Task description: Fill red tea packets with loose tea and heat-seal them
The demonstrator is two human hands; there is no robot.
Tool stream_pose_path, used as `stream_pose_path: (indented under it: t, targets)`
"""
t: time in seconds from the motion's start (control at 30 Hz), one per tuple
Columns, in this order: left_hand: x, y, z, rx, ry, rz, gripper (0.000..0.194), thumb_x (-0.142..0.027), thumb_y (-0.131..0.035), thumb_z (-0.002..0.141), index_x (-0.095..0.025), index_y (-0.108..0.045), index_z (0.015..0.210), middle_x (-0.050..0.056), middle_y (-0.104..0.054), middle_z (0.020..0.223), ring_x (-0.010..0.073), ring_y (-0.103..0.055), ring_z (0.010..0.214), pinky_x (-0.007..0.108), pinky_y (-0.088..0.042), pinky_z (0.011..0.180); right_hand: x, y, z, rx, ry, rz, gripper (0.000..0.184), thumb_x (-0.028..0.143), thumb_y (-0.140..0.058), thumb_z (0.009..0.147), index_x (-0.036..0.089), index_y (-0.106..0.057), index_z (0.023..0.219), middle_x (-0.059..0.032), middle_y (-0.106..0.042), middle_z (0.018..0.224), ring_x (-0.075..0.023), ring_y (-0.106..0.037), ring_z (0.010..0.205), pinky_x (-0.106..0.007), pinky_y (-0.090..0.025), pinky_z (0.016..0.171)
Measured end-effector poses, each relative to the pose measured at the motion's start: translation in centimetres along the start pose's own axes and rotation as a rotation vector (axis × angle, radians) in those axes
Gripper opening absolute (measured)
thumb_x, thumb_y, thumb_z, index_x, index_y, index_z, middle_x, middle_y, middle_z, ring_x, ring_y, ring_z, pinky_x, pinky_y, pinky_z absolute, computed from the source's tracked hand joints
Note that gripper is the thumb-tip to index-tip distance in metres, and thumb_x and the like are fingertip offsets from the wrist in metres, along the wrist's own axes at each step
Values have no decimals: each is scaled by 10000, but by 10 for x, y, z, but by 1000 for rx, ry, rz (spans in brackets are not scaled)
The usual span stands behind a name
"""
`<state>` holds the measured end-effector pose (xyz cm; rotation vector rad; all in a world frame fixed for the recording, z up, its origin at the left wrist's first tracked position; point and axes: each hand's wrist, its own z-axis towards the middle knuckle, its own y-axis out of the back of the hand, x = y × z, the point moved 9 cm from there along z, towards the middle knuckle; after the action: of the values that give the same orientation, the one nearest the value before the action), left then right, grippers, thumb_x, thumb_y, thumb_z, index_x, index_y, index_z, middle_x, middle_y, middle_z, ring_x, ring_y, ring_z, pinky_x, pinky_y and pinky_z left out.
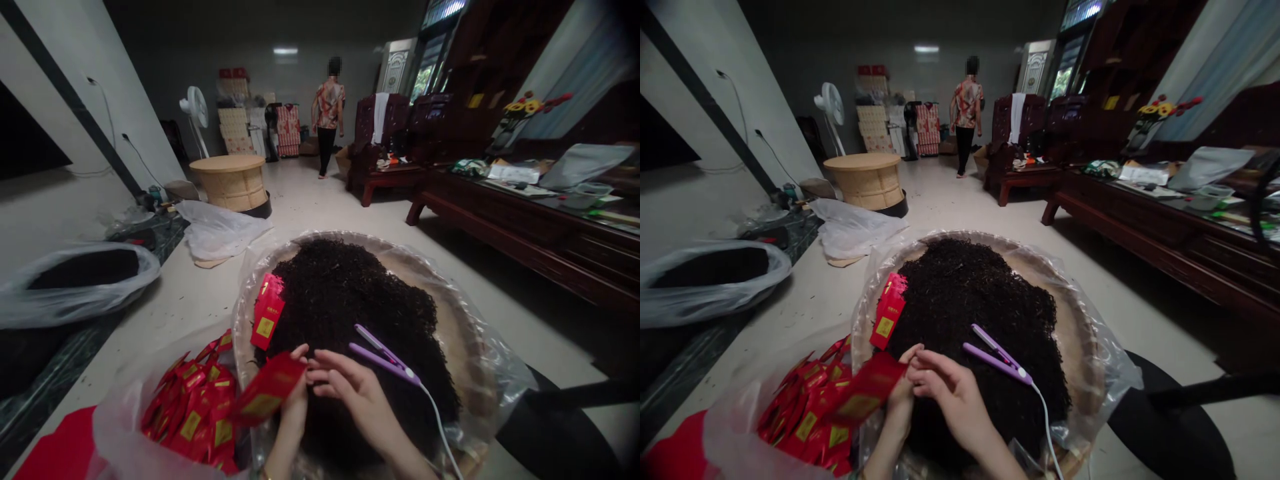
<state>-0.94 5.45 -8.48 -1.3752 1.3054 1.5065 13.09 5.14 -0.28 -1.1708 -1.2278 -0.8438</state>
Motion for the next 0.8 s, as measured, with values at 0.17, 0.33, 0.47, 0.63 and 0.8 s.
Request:
stream_pose_path:
  t: [0.17, 0.33, 0.47, 0.63, 0.8]
  targets:
    - [-16, 38, 39, -247, -237, 431, 343, -199, -473, 841, -112, -625, 1136, 182, -585, 1252, 278, -526, 1187, 418, -425, 994, -20, 11, 2, -66, 1, -78, 493, 612, -616, 767, 186, -709, 998, -122, -710, 1022, -274, -678, 936, -445, -556, 825]
    - [-12, 60, 83, -279, -220, 828, 427, -147, -518, 793, -63, -547, 1210, 243, -530, 1310, 357, -479, 1233, 519, -382, 1005, -31, 57, -6, -196, 141, -493, 413, 568, -537, 837, 212, -727, 922, -109, -731, 967, -273, -672, 933, -424, -540, 856]
    - [-6, 69, 96, -258, -207, 813, 355, -137, -547, 758, -93, -624, 1101, 188, -667, 1129, 317, -606, 1075, 456, -441, 946, -27, 74, -11, -279, 275, -701, 331, 465, -492, 890, 227, -718, 938, -114, -722, 1023, -285, -659, 979, -449, -528, 877]
    - [-2, 85, 96, -243, -179, 759, 225, -178, -505, 802, -173, -723, 857, 113, -754, 815, 265, -699, 813, 363, -511, 799, -23, 86, -16, -350, 419, -908, 248, 313, -472, 898, 240, -681, 1011, -106, -697, 1024, -267, -627, 946, -451, -502, 855]
    - [-10, 93, 74, -299, -187, 642, 344, -256, -428, 849, -144, -698, 1031, 135, -755, 903, 267, -706, 844, 357, -533, 761, -33, 124, -20, -571, 337, -1219, 411, 321, -530, 812, 266, -563, 1218, -117, -630, 1133, -331, -546, 1019, -505, -445, 830]
